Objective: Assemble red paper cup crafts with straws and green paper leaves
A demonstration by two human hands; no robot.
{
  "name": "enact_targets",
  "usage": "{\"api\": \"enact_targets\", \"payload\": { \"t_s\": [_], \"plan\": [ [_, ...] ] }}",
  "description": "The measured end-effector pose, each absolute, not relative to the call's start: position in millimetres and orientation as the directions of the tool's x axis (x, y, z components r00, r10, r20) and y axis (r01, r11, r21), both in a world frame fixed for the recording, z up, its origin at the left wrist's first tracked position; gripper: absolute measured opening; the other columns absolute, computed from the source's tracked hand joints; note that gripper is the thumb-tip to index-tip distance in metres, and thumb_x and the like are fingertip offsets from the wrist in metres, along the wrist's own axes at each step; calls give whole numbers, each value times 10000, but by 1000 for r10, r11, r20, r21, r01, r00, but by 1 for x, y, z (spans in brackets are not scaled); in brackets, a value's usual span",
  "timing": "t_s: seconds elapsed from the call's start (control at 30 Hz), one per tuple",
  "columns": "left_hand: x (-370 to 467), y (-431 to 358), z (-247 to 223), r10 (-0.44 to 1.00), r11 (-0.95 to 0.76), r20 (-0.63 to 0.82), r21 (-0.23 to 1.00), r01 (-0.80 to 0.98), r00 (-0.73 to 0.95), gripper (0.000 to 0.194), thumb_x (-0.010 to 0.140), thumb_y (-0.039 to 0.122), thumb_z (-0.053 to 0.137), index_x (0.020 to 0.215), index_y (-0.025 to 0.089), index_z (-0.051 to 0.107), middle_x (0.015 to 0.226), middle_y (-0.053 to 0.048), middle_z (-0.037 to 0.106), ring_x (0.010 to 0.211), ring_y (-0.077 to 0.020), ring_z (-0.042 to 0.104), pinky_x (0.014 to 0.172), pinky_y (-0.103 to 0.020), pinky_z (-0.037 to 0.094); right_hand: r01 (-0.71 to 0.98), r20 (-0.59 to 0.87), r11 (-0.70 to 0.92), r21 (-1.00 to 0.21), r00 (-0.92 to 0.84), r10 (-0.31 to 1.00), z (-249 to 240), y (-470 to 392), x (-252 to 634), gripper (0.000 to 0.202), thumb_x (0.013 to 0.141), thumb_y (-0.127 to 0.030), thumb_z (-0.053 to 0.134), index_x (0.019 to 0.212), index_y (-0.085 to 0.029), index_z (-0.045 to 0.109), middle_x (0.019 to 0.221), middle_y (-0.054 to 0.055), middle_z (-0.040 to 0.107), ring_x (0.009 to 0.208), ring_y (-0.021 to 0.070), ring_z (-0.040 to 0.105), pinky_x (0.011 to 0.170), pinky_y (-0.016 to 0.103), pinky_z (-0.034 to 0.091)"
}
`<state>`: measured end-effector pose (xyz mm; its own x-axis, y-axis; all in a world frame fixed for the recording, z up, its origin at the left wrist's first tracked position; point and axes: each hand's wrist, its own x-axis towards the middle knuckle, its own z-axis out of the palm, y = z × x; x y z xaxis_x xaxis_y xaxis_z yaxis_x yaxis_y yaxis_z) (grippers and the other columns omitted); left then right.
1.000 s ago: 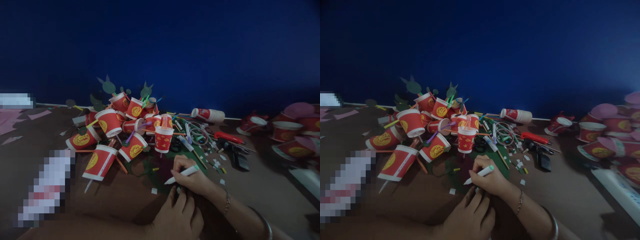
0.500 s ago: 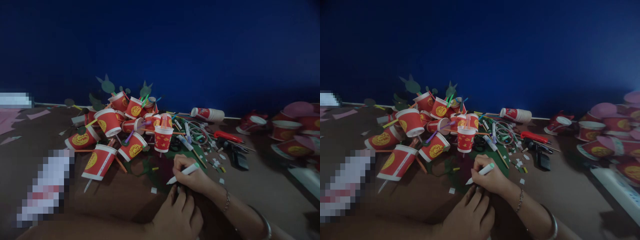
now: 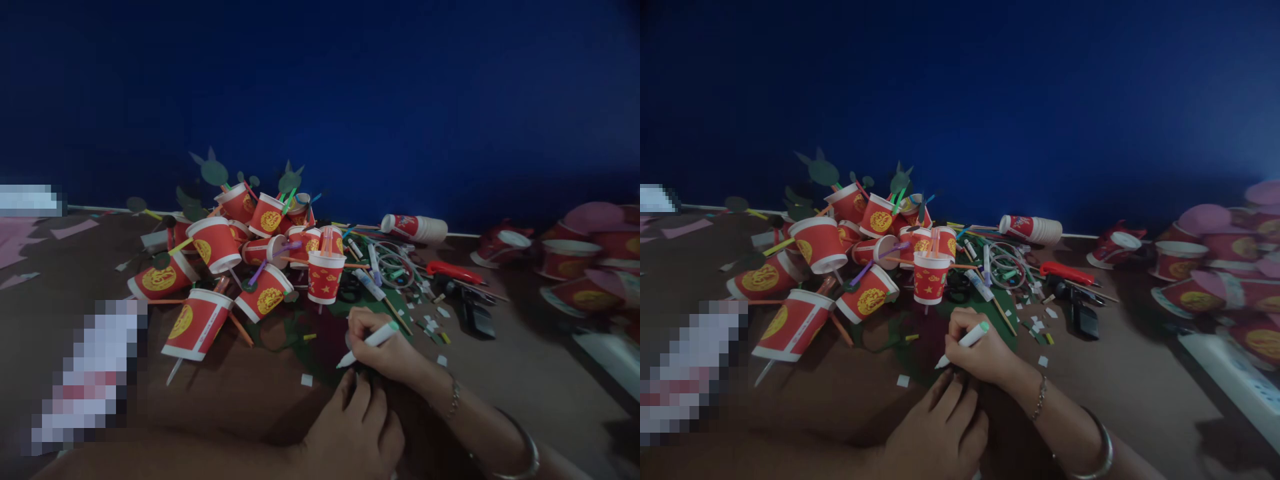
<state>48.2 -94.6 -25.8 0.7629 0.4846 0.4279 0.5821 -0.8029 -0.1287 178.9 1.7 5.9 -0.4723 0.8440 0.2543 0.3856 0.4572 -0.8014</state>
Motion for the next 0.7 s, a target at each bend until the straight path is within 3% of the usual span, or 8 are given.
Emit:
{"api": "enact_targets", "payload": {
  "t_s": [0.7],
  "plan": [
    [47,-93,-23,480,-806,426,-132,577,767,327,934,356,396,1129,143,549,1123,-137,625,1062,-297,548,951,-479,338,393,230,422,-817,-450,863,7,6,186,264,686,-130,501,511,-218,323,534,-33,417,540,117,389,509,259,321]
  ]
}}
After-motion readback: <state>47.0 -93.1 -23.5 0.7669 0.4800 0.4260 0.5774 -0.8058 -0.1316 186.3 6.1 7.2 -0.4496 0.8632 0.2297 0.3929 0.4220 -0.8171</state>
